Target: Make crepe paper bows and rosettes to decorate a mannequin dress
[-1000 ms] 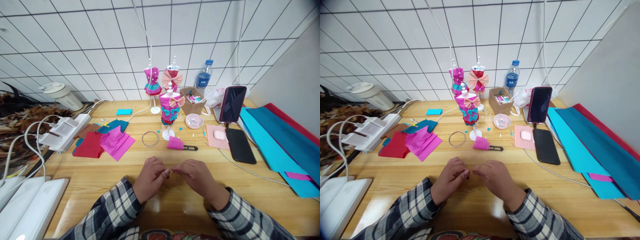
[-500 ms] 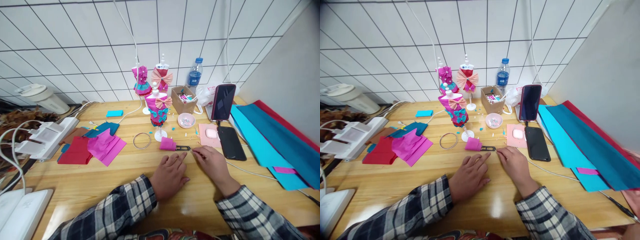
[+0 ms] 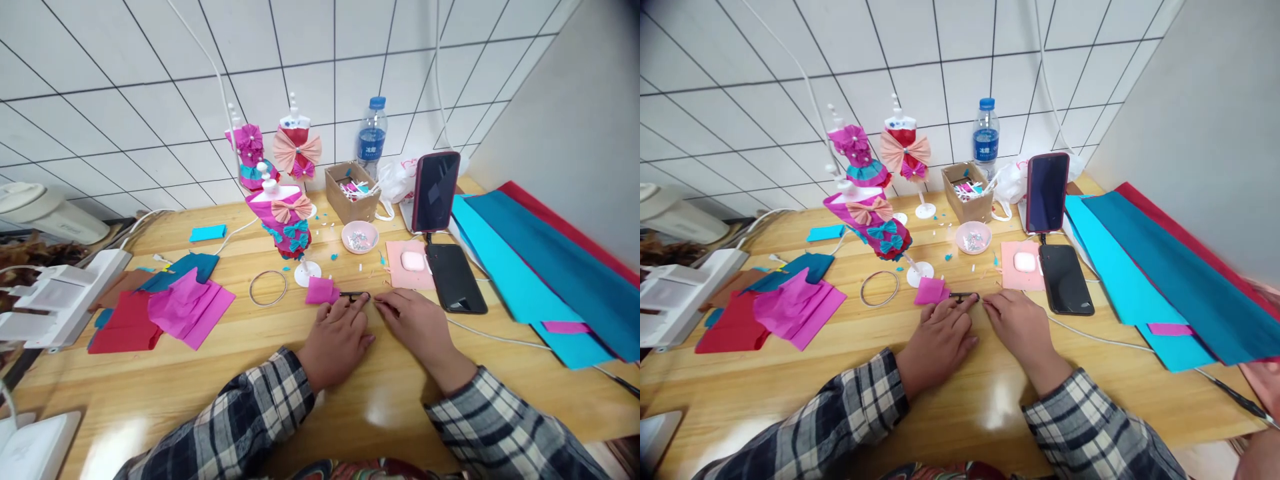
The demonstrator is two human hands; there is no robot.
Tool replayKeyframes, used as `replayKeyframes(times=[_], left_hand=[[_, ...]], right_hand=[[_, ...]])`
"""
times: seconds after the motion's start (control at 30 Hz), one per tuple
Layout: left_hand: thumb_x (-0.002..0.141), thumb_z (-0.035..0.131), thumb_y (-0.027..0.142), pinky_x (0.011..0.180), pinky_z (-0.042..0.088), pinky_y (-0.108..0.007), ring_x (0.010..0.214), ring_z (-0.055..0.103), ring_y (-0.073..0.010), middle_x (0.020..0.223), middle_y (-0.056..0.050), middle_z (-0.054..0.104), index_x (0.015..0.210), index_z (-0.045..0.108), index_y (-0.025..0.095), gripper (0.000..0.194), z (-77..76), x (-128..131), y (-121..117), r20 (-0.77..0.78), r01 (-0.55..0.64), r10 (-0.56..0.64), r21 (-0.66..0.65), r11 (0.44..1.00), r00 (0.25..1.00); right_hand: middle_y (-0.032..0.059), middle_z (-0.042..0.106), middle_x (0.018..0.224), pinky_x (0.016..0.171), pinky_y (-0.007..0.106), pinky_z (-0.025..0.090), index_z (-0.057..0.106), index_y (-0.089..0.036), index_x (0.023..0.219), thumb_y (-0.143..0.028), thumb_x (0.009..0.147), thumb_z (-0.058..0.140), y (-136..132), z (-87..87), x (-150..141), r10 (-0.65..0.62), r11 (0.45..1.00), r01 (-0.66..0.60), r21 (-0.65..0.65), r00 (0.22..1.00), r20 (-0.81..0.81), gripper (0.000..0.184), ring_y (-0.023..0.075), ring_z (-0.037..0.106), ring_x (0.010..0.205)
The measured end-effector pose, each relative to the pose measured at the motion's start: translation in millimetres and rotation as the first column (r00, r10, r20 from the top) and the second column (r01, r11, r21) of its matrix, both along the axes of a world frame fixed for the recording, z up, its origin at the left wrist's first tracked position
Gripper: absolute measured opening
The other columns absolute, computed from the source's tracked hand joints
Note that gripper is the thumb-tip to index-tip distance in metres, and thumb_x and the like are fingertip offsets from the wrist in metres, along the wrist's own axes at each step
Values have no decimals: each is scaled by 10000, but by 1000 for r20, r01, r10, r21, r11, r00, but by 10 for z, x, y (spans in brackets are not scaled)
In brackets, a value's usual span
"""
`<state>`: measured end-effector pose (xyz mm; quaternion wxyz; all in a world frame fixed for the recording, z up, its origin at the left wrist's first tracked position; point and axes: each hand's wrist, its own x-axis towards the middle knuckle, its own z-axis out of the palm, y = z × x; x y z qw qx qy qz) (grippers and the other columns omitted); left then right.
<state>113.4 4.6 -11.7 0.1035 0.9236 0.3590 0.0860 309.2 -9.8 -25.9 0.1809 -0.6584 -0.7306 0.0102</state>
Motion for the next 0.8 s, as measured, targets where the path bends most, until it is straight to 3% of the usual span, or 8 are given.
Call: replayKeyframes(times=[0.17, 0.3, 0.4, 0.5, 0.63, 0.8], left_hand=[[896, 495, 355, 939, 328, -494, 1234, 420, -293, 1468, -57, 426, 907, 574, 204, 171, 34, -51, 53, 64, 24, -18, -104, 994, 998], [905, 475, 300, 938, 334, -458, 1221, 455, -264, 1427, -86, 471, 1014, 585, 209, 179, 81, -89, 83, 137, 13, 3, -113, 993, 991], [905, 474, 268, 910, 351, -439, 1126, 517, -260, 1277, -89, 590, 1068, 608, 213, 218, 115, -200, 185, 185, -85, 88, -22, 996, 979], [928, 425, 266, 827, 394, -416, 959, 561, -263, 1043, -103, 665, 1038, 655, 194, 265, 99, -382, 389, 142, -257, 242, 98, 962, 960], [930, 429, 306, 786, 416, -393, 883, 569, -260, 954, -112, 660, 1110, 646, 180, 309, 27, -557, 619, 34, -299, 297, 140, 944, 954], [874, 544, 320, 748, 396, -412, 920, 547, -282, 925, -83, 655, 960, 695, 244, 189, 52, -555, 609, 38, -342, 340, 133, 930, 940]], right_hand=[[27, 703, 889, 632, 266, 446, 690, -229, 988, -339, 860, 550, 8, 6, 133, -114, 993, 118, 28, 986, -120, 219, 169, 650, 778], [25, 689, 844, 651, 273, 451, 684, -224, 1016, -310, 861, 527, 33, -10, 146, -135, 988, 146, 50, 974, -181, 236, 164, 642, 751], [26, 692, 859, 660, 273, 451, 682, -221, 1000, -286, 867, 515, 39, -18, 159, -174, 980, 192, 60, 959, -225, 223, 167, 640, 770], [42, 689, 875, 697, 287, 451, 671, -204, 1014, -262, 875, 501, 6, 11, 146, -192, 964, 230, 133, 950, -246, 226, 181, 630, 795], [59, 669, 875, 755, 309, 445, 656, -194, 1042, -245, 900, 477, -13, 149, -78, -58, 971, 106, 214, 974, -220, 234, 196, 598, 841], [68, 649, 914, 759, 345, 435, 672, -233, 1032, -253, 883, 532, 199, 312, -581, 121, 986, -109, 125, 988, -92, 206, 233, 539, 896]])
